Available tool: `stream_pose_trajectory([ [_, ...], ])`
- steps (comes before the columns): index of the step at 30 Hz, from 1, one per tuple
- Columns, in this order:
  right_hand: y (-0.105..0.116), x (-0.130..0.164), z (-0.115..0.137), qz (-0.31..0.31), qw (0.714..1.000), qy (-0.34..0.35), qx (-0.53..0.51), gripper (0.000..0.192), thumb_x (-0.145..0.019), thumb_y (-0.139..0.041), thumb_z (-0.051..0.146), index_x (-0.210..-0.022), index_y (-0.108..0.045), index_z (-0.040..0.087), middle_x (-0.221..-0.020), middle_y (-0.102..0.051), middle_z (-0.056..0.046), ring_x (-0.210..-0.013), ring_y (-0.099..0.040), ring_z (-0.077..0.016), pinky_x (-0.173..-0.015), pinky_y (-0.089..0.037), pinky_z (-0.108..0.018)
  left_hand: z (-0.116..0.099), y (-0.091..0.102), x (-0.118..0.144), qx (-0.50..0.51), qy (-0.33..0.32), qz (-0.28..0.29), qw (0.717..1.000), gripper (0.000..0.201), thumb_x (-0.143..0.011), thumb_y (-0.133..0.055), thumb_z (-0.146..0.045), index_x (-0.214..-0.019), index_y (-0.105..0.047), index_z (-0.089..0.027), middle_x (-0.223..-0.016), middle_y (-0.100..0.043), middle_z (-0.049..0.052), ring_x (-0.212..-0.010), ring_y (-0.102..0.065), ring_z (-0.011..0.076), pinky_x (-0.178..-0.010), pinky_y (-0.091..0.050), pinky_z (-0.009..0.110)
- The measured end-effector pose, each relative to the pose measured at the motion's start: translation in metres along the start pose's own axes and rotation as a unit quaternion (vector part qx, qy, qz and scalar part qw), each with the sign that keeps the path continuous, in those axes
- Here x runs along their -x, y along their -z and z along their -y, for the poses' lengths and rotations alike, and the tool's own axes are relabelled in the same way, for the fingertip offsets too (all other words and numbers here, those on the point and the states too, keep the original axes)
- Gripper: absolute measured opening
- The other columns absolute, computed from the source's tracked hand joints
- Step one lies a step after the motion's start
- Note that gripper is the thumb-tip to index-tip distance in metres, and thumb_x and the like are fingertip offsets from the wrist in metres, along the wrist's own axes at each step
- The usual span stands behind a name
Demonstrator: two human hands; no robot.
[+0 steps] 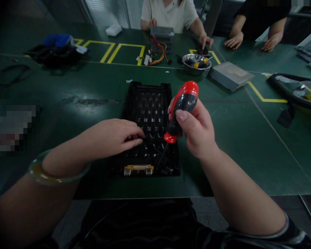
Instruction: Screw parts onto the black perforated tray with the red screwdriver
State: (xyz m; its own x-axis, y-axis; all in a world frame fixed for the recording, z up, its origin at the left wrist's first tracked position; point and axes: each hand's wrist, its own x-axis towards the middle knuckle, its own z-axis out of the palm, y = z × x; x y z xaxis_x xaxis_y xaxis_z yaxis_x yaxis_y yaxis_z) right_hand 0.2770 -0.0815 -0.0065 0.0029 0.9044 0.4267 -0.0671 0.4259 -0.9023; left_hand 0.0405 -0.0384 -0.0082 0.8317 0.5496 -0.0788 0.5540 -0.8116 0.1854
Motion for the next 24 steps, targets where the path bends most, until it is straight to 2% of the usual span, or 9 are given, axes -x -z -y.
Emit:
stream_pose_trajectory([
  [10,-0.0018,0.0012,0.0053,0.004,1.000,0.006,-0.019,0.023,-0.080,-0.069,0.045,-0.082,-0.066,0.022,-0.073,-0.055,-0.001,-0.053,-0.047,-0.0145,-0.035,-0.030,-0.027,-0.0007,0.0017,-0.0003,-0.002,0.003,0.003,1.000,0.024,-0.095,-0.051,-0.035,-0.104,-0.069,-0.023,-0.103,-0.070,0.003,-0.093,-0.065,0.0195,-0.080,-0.048,0.031],
  [24,-0.0033,0.0027,0.0019,-0.010,1.000,-0.026,0.005,0.027,-0.072,-0.075,0.052,-0.079,-0.068,0.026,-0.071,-0.059,-0.003,-0.052,-0.047,-0.0173,-0.034,-0.032,-0.031,0.0002,0.0012,-0.0006,0.010,0.003,0.007,1.000,0.025,-0.094,-0.051,-0.036,-0.105,-0.070,-0.022,-0.102,-0.070,0.005,-0.092,-0.065,0.0205,-0.080,-0.049,0.032],
])
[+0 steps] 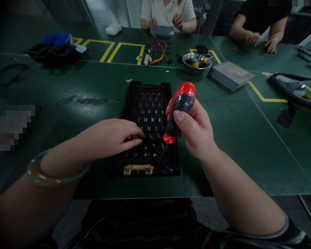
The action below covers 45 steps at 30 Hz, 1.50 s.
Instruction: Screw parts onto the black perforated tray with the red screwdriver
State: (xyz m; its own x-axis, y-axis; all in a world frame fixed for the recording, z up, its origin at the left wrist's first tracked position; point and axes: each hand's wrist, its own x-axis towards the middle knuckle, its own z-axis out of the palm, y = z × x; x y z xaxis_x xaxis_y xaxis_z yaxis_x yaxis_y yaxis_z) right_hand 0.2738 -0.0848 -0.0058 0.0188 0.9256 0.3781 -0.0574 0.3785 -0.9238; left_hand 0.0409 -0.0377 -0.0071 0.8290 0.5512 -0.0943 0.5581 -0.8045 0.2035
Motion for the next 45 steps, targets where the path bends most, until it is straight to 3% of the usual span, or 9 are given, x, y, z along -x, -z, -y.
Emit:
stream_pose_trajectory([
  [6,-0.002,0.000,0.002,-0.010,1.000,-0.012,-0.008,0.035,-0.070,-0.078,0.057,-0.079,-0.065,0.026,-0.071,-0.056,-0.002,-0.051,-0.045,-0.0165,-0.036,-0.034,-0.031,0.001,0.000,0.001,0.000,0.001,0.001,1.000,0.025,-0.094,-0.051,-0.036,-0.105,-0.069,-0.023,-0.102,-0.070,0.004,-0.091,-0.065,0.0207,-0.080,-0.048,0.033],
  [14,-0.001,-0.004,0.002,-0.015,0.999,0.021,-0.025,0.023,-0.074,-0.068,0.045,-0.078,-0.067,0.023,-0.069,-0.056,0.000,-0.048,-0.045,-0.0144,-0.034,-0.027,-0.027,0.001,0.000,0.001,-0.003,0.001,0.001,1.000,0.027,-0.095,-0.050,-0.038,-0.105,-0.069,-0.022,-0.103,-0.070,0.004,-0.092,-0.065,0.0203,-0.081,-0.048,0.032],
  [19,-0.003,-0.005,0.008,-0.053,0.998,0.020,-0.036,0.019,-0.071,-0.066,0.042,-0.074,-0.067,0.023,-0.066,-0.053,0.000,-0.046,-0.042,-0.0134,-0.033,-0.024,-0.026,0.001,0.004,0.001,0.013,-0.008,-0.022,1.000,0.025,-0.094,-0.050,-0.035,-0.106,-0.069,-0.023,-0.105,-0.071,0.003,-0.094,-0.065,0.0195,-0.082,-0.047,0.031],
  [23,-0.008,-0.007,0.011,-0.087,0.993,0.048,-0.060,0.019,-0.070,-0.062,0.038,-0.073,-0.068,0.020,-0.066,-0.053,-0.002,-0.051,-0.044,-0.0141,-0.035,-0.030,-0.025,0.005,0.010,0.004,0.036,-0.003,-0.047,0.998,0.024,-0.093,-0.052,-0.035,-0.104,-0.070,-0.024,-0.104,-0.071,0.002,-0.095,-0.064,0.0188,-0.080,-0.046,0.029],
  [32,-0.032,0.010,0.002,-0.059,0.993,0.029,-0.099,0.016,-0.074,-0.066,0.034,-0.083,-0.069,0.021,-0.084,-0.056,-0.004,-0.062,-0.052,-0.0172,-0.037,-0.043,-0.026,0.017,0.030,0.021,0.140,-0.016,0.027,0.990,0.021,-0.091,-0.055,-0.029,-0.103,-0.072,-0.028,-0.094,-0.073,-0.003,-0.079,-0.065,0.0115,-0.068,-0.045,0.022],
  [38,-0.037,0.010,-0.002,-0.043,0.996,0.032,-0.068,0.017,-0.071,-0.067,0.036,-0.080,-0.070,0.022,-0.080,-0.056,-0.005,-0.062,-0.052,-0.0183,-0.038,-0.043,-0.027,0.027,0.024,0.019,0.133,0.010,0.036,0.990,0.022,-0.089,-0.055,-0.030,-0.102,-0.072,-0.027,-0.092,-0.073,-0.003,-0.074,-0.065,0.0120,-0.065,-0.044,0.023],
  [45,-0.038,0.005,-0.005,-0.060,0.994,0.069,-0.061,0.014,-0.070,-0.067,0.034,-0.077,-0.071,0.022,-0.078,-0.053,-0.006,-0.063,-0.051,-0.0192,-0.038,-0.040,-0.027,0.029,0.020,0.019,0.140,-0.002,0.025,0.990,0.019,-0.088,-0.057,-0.031,-0.098,-0.073,-0.026,-0.088,-0.072,-0.004,-0.071,-0.064,0.0114,-0.065,-0.044,0.023],
])
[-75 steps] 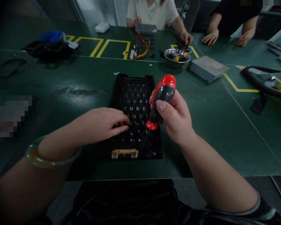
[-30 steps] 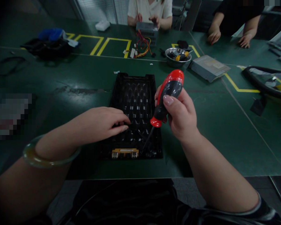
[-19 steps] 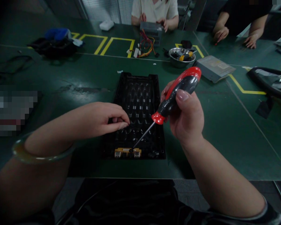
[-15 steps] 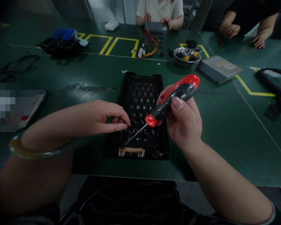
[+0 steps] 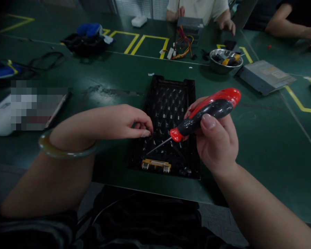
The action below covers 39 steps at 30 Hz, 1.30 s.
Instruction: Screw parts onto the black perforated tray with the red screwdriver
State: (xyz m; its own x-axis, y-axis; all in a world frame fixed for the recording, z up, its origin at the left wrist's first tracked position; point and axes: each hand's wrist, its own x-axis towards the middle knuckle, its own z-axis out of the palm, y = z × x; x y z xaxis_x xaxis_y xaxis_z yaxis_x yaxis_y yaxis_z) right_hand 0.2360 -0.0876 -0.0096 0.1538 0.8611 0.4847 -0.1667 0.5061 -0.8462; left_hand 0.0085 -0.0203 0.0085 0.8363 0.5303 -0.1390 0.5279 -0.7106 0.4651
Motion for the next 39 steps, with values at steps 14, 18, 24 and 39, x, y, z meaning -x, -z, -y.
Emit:
stream_pose_trajectory([
  [14,0.001,0.003,0.001,0.031,0.999,-0.004,-0.008,0.016,-0.072,-0.067,0.029,-0.083,-0.073,0.019,-0.079,-0.058,-0.006,-0.065,-0.054,-0.0197,-0.043,-0.040,-0.029,-0.001,0.000,0.000,-0.003,0.008,0.001,1.000,0.022,-0.089,-0.056,-0.032,-0.101,-0.073,-0.025,-0.091,-0.072,-0.003,-0.077,-0.064,0.0130,-0.071,-0.043,0.026],
  [18,0.004,0.003,-0.001,0.055,0.998,0.021,-0.005,0.016,-0.074,-0.067,0.029,-0.086,-0.072,0.019,-0.081,-0.060,-0.005,-0.066,-0.055,-0.0193,-0.045,-0.042,-0.029,-0.001,0.001,0.000,0.002,0.000,0.005,1.000,0.023,-0.088,-0.056,-0.032,-0.102,-0.072,-0.023,-0.091,-0.072,-0.002,-0.077,-0.063,0.0116,-0.070,-0.041,0.024],
  [24,0.002,0.005,0.003,0.071,0.997,0.025,-0.012,0.020,-0.072,-0.073,0.030,-0.086,-0.071,0.016,-0.083,-0.058,-0.006,-0.068,-0.055,-0.0209,-0.049,-0.043,-0.032,-0.003,0.004,0.003,0.036,-0.004,0.019,0.999,0.021,-0.088,-0.059,-0.029,-0.102,-0.073,-0.023,-0.089,-0.071,-0.003,-0.073,-0.062,0.0097,-0.067,-0.041,0.021],
  [39,0.012,0.011,0.010,0.123,0.981,0.121,0.089,0.028,-0.075,-0.078,0.043,-0.094,-0.072,0.023,-0.083,-0.058,-0.008,-0.074,-0.058,-0.0268,-0.058,-0.053,-0.043,-0.012,-0.001,0.002,0.067,-0.096,0.156,0.981,0.020,-0.084,-0.061,-0.016,-0.095,-0.077,-0.022,-0.092,-0.073,-0.001,-0.082,-0.065,0.0102,-0.074,-0.045,0.017],
])
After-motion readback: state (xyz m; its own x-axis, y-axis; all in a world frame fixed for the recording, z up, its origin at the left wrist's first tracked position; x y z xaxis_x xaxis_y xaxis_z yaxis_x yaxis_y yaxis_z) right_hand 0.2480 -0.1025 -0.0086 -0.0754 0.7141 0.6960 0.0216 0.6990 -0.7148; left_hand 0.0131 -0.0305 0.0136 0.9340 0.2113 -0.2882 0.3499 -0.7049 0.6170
